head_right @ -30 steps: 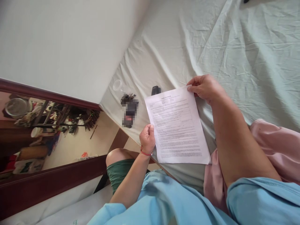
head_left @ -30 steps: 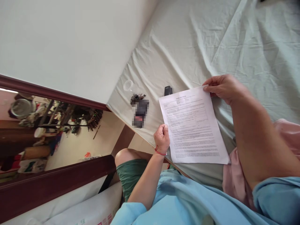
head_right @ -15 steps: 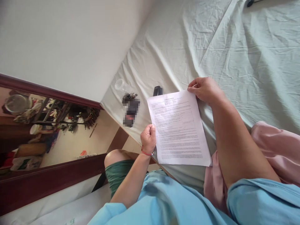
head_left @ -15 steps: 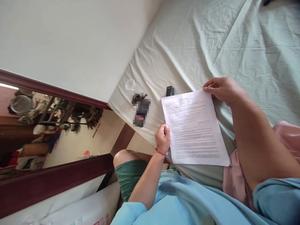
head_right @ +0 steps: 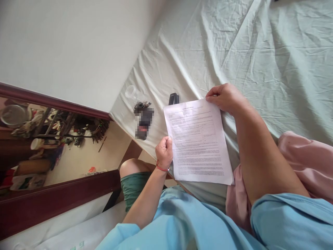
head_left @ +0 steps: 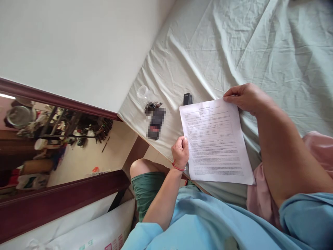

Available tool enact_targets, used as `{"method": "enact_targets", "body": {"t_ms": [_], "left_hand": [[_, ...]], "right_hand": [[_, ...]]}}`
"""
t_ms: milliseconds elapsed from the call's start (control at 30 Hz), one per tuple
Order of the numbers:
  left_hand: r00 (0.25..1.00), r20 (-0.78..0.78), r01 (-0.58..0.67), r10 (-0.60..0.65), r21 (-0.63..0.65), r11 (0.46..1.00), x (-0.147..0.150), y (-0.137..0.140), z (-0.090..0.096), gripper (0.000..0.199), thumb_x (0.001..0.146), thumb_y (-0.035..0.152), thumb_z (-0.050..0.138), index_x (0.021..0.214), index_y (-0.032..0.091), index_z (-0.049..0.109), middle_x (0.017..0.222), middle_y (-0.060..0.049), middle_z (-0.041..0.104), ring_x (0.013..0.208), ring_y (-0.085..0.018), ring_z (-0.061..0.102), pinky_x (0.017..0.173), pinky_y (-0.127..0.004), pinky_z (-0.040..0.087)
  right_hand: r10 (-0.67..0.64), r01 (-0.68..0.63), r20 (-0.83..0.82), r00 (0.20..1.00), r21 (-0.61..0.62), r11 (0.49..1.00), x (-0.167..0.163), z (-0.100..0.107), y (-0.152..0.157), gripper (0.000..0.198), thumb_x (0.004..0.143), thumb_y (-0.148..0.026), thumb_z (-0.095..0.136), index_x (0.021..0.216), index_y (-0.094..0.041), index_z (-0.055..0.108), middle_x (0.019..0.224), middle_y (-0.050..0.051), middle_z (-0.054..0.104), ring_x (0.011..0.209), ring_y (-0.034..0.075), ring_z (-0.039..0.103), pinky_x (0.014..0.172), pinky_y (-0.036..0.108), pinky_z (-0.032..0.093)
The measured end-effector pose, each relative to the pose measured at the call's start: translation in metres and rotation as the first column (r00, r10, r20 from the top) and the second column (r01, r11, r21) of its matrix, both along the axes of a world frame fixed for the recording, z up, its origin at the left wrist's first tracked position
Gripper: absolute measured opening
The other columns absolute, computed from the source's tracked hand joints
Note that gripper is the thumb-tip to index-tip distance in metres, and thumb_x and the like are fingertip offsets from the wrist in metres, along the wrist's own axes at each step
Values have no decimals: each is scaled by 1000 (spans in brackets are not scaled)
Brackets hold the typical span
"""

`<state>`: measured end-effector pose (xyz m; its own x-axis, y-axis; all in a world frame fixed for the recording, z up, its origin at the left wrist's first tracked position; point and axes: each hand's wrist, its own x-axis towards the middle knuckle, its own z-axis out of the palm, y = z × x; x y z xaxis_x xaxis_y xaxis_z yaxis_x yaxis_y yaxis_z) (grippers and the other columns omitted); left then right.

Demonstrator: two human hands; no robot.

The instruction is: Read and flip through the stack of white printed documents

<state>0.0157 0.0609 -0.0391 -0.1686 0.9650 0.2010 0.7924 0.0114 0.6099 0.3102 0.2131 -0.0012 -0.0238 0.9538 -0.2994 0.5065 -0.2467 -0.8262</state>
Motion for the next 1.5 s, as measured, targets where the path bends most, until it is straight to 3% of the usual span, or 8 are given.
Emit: {"method": "enact_targets", "body": {"t_ms": [200,367,533,833,1167,1500], "left_hand": [[1000,-2,-7,7,-22,1000,1,0,1,35,100,45,46,82,21,65,60,0,59,56,-15,52,58,-27,38],[1000,-7,-12,11,-32,999,1,-1,2,35,100,45,46,82,21,65,60,0,58,55,-15,51,58,-27,38],[1000,19,-1,2,-34,999,1,-1,2,34,100,44,46,83,21,65,61,0,59,55,-15,51,59,-27,38],[999,39,6,-4,-41,999,-1,-2,1,33,100,43,47,84,21,65,62,1,59,57,-15,52,60,-27,40],[999,39,-20,21,-35,999,-1,-1,0,37,101,48,46,83,22,65,63,0,59,58,-15,52,60,-27,39],[999,30,-27,28,-37,999,0,-2,2,38,101,48,46,83,21,65,62,0,59,57,-15,51,59,-27,39]], "right_hand": [[9,-11,42,999,34,999,-3,5,-1,11,84,-35,71,84,-26,77,70,5,63,73,24,61,71,41,49],[64,-69,75,995,59,996,-5,9,-3,19,86,-42,70,88,-25,79,80,7,71,79,26,65,76,42,51],[92,-94,42,995,54,994,-5,9,-3,21,83,-43,73,93,-26,82,86,6,75,86,28,67,77,42,51],[99,-101,42,994,68,992,-7,3,-1,16,81,-41,73,84,-27,79,75,5,70,84,30,67,78,43,52],[76,-78,14,997,131,988,-8,11,-5,19,82,-44,71,86,-26,77,82,6,73,87,29,67,77,42,53],[81,-94,81,993,171,981,-12,15,-5,18,84,-39,68,84,-25,78,86,7,74,92,31,68,82,44,52]]}}
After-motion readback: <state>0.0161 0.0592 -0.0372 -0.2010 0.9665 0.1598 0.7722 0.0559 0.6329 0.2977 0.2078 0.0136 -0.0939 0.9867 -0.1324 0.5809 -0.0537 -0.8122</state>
